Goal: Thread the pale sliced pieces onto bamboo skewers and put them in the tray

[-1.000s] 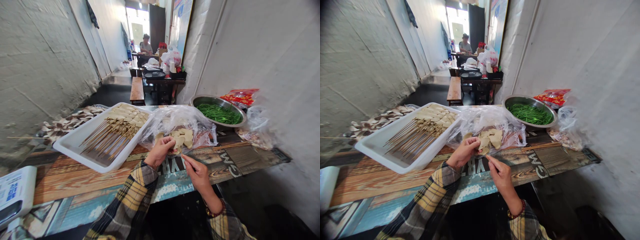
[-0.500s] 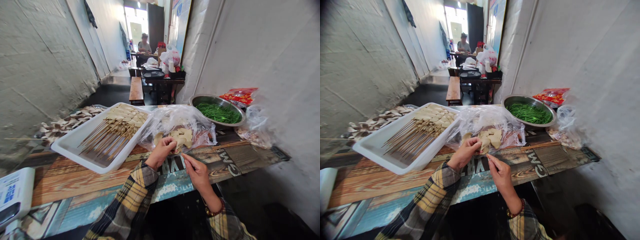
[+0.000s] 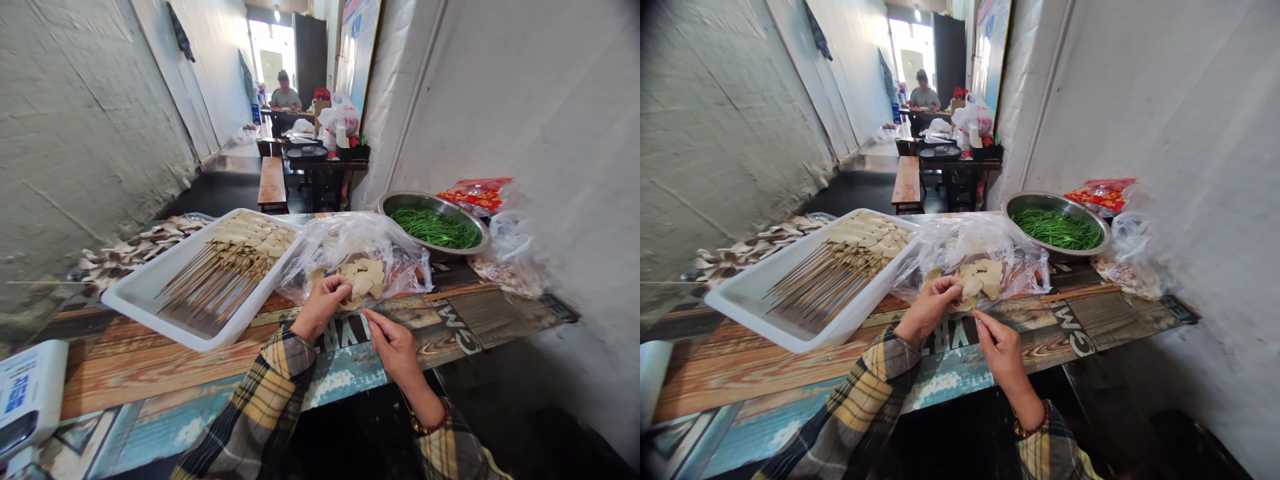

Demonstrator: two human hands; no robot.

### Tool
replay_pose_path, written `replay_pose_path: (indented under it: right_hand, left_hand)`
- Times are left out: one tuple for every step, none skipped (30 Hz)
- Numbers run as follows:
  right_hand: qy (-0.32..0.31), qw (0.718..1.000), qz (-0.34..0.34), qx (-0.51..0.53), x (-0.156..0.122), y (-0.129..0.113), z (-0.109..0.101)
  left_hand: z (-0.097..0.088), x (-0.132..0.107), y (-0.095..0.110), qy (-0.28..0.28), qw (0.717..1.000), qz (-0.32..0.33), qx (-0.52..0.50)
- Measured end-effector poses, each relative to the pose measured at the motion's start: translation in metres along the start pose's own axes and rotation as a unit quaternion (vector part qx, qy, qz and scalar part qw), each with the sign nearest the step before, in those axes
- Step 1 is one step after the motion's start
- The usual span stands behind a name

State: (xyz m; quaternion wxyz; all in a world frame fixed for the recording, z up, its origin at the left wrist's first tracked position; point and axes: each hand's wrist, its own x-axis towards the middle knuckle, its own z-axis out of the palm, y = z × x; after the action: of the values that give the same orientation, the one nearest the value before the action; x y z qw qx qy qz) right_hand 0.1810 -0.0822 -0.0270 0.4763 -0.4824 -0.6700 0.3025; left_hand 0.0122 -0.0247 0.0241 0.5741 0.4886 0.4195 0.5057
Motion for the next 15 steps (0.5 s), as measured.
replay_pose_path:
  right_hand:
    - [-0.001,1.0,0.0,-0.003,0.0002,0.0,0.0]
    - [-0.001,1.0,0.0,-0.006,0.0004,-0.0001,0.0]
    - [0.0,1.0,0.0,-0.008,0.0006,-0.0004,0.0]
    - [0.001,1.0,0.001,-0.007,0.0008,-0.0006,0.0001]
    - [0.001,1.0,0.003,-0.006,0.0009,-0.0009,0.0001]
    - [0.0,1.0,0.007,-0.004,0.001,-0.0011,0.0002]
    - [-0.002,1.0,0.012,-0.001,0.0011,-0.0012,0.0003]
    - [-0.005,1.0,0.018,0.001,0.0011,-0.0013,0.0004]
    - [-0.007,1.0,0.023,0.001,0.0011,-0.0012,0.0006]
    - [-0.009,1.0,0.027,0.002,0.0011,-0.0011,0.0008]
    - [-0.01,0.999,0.031,0.003,0.0011,-0.0011,0.0011]
    - [-0.011,0.999,0.033,0.006,0.0012,-0.0012,0.0014]
    - [-0.012,0.999,0.035,0.01,0.0013,-0.0014,0.0018]
    - [-0.013,0.999,0.038,0.017,0.0015,-0.0017,0.0023]
    - [-0.013,0.999,0.041,0.024,0.0017,-0.0021,0.0027]
  left_hand:
    - [0.0004,-0.0003,0.0007,0.004,1.0,0.002,0.009]
    - [0.0008,-0.0005,0.0012,0.007,1.0,0.006,0.021]
    - [0.0011,-0.0006,0.0015,0.01,0.999,0.011,0.033]
    - [0.0013,-0.0005,0.0016,0.011,0.999,0.016,0.046]
    - [0.0013,-0.0003,0.0013,0.012,0.998,0.021,0.058]
    - [0.0013,0.0,0.0009,0.011,0.997,0.026,0.069]
    - [0.0011,0.0004,0.0003,0.011,0.996,0.03,0.078]
    - [0.0009,0.0009,-0.0003,0.01,0.996,0.032,0.085]
    - [0.0007,0.0013,-0.0009,0.01,0.995,0.032,0.091]
    - [0.0005,0.0017,-0.0014,0.011,0.995,0.03,0.094]
    - [0.0002,0.0021,-0.0018,0.011,0.995,0.029,0.097]
    - [0.0,0.0024,-0.0021,0.01,0.995,0.028,0.099]
    - [-0.0002,0.0026,-0.0024,0.01,0.994,0.028,0.101]
    - [-0.0004,0.0027,-0.0028,0.008,0.994,0.029,0.104]
    - [-0.0005,0.0028,-0.0032,0.006,0.994,0.03,0.105]
